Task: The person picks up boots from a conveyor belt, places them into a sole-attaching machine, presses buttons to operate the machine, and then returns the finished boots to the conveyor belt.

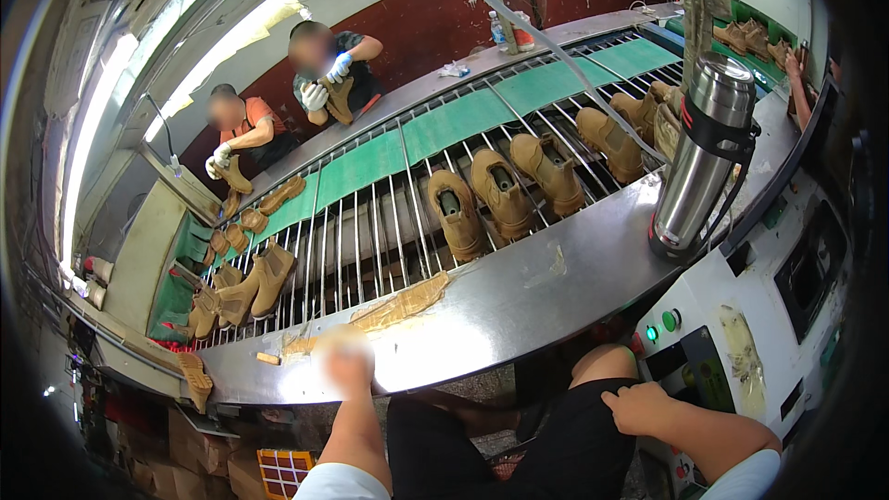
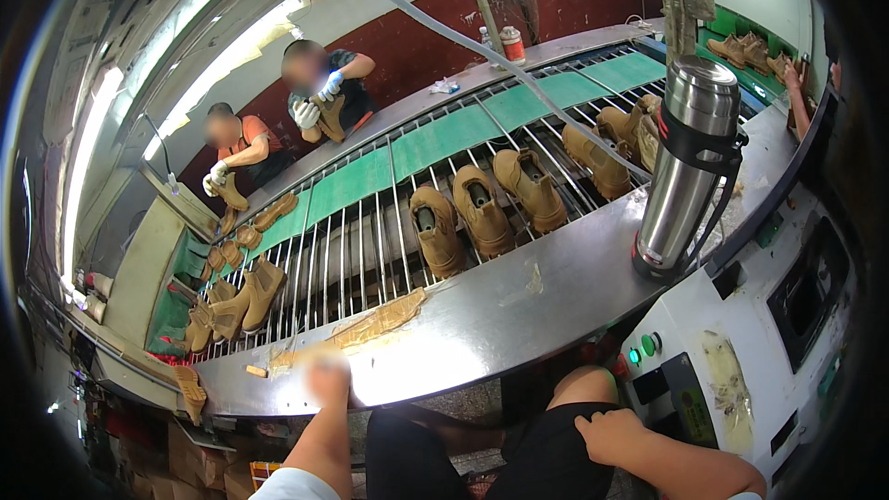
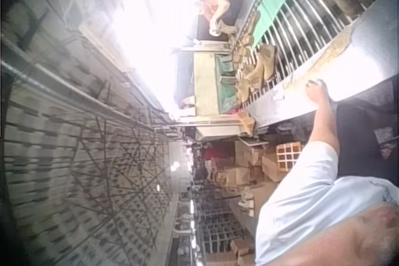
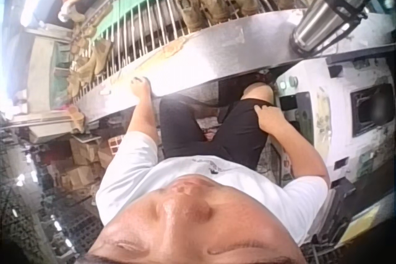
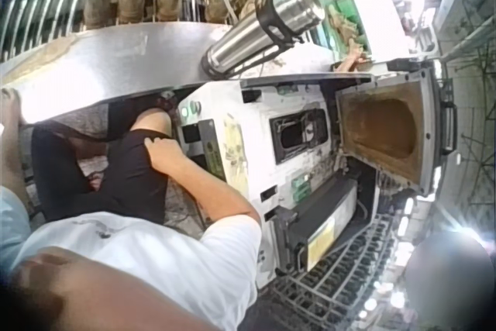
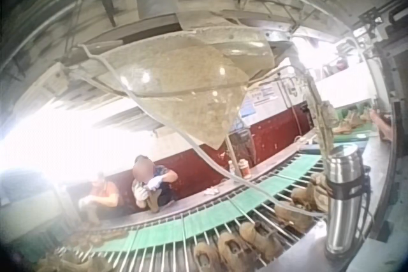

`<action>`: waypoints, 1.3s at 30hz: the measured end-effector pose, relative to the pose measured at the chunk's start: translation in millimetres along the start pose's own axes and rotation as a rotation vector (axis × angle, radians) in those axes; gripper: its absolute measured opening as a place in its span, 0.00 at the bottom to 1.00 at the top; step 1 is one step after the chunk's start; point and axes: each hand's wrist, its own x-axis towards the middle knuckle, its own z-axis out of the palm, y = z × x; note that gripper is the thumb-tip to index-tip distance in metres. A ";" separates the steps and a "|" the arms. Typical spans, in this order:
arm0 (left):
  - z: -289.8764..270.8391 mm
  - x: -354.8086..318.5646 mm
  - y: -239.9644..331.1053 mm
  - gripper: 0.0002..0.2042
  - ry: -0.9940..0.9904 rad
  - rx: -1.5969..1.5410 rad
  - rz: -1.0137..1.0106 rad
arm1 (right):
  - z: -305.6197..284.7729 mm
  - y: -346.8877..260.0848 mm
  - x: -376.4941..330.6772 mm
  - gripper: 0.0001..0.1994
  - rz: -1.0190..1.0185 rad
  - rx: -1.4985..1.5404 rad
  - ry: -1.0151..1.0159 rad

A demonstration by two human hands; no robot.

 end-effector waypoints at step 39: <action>2.0 4.1 -2.9 0.23 -0.092 0.102 -0.044 | 4.6 -3.0 -2.9 0.23 -0.005 -0.021 0.034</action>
